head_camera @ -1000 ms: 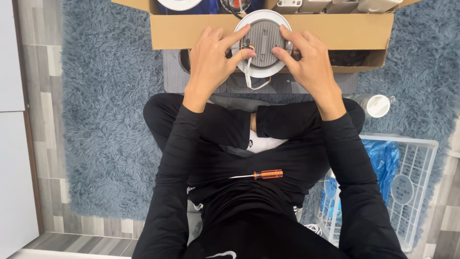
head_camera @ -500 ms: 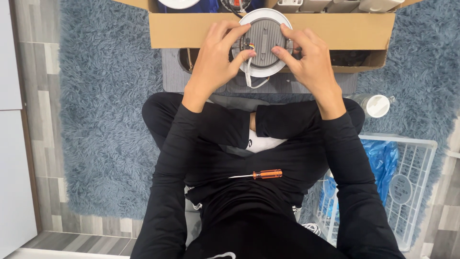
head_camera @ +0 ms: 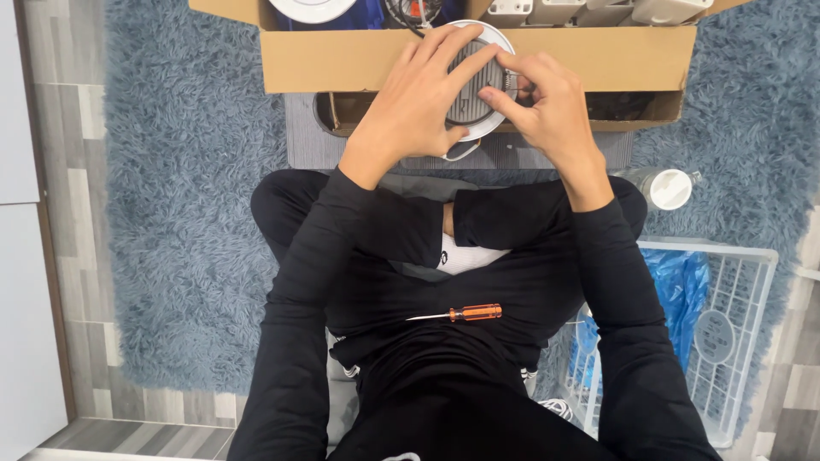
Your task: Assembling recessed LED light fixtures by snapping the white trim onto the grey LED module
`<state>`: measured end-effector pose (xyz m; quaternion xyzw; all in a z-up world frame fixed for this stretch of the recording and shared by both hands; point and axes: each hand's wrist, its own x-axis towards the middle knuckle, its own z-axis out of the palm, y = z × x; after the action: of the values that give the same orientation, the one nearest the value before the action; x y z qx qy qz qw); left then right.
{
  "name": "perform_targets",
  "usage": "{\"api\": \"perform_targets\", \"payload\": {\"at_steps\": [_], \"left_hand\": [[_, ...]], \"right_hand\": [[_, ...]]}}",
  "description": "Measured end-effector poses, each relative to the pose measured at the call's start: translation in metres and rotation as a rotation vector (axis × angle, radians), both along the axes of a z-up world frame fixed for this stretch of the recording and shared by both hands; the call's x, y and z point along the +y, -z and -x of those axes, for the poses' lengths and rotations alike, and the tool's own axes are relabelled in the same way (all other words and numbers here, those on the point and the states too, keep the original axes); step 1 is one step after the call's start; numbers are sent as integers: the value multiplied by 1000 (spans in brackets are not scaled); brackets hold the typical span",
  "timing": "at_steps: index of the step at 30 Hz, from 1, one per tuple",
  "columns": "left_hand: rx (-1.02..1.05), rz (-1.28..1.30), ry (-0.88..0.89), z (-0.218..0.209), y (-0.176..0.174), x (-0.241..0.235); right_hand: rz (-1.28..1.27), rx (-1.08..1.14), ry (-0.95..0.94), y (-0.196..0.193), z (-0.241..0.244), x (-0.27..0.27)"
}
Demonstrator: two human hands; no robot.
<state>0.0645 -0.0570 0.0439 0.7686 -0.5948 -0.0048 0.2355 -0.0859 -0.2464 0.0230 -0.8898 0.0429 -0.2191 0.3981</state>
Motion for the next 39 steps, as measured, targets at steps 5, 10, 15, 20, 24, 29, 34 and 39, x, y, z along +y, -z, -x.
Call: {"api": "perform_targets", "payload": {"at_steps": [5,10,15,20,24,29,34,39], "left_hand": [[-6,-15,12,-3,-1,-2],[-56,-5,41,-8,3,-5],[-127,4,38,-10,7,-15],[-48,27,93,-5,-1,-12],[-125,-59,128,-9,7,-10],[70,142,162,14,-14,19],[487,308,258,59,-3,47],[861,412,297,103,8,63]], "right_hand": [[-25,-10,0,0,0,-1],[-41,2,2,7,-1,-4],[-83,82,66,6,-4,-4],[-171,173,144,-3,1,4],[-161,19,160,19,7,1],[-454,-179,65,-8,41,10],[-403,-198,-225,-22,56,42],[-553,-213,-411,7,62,82]]}}
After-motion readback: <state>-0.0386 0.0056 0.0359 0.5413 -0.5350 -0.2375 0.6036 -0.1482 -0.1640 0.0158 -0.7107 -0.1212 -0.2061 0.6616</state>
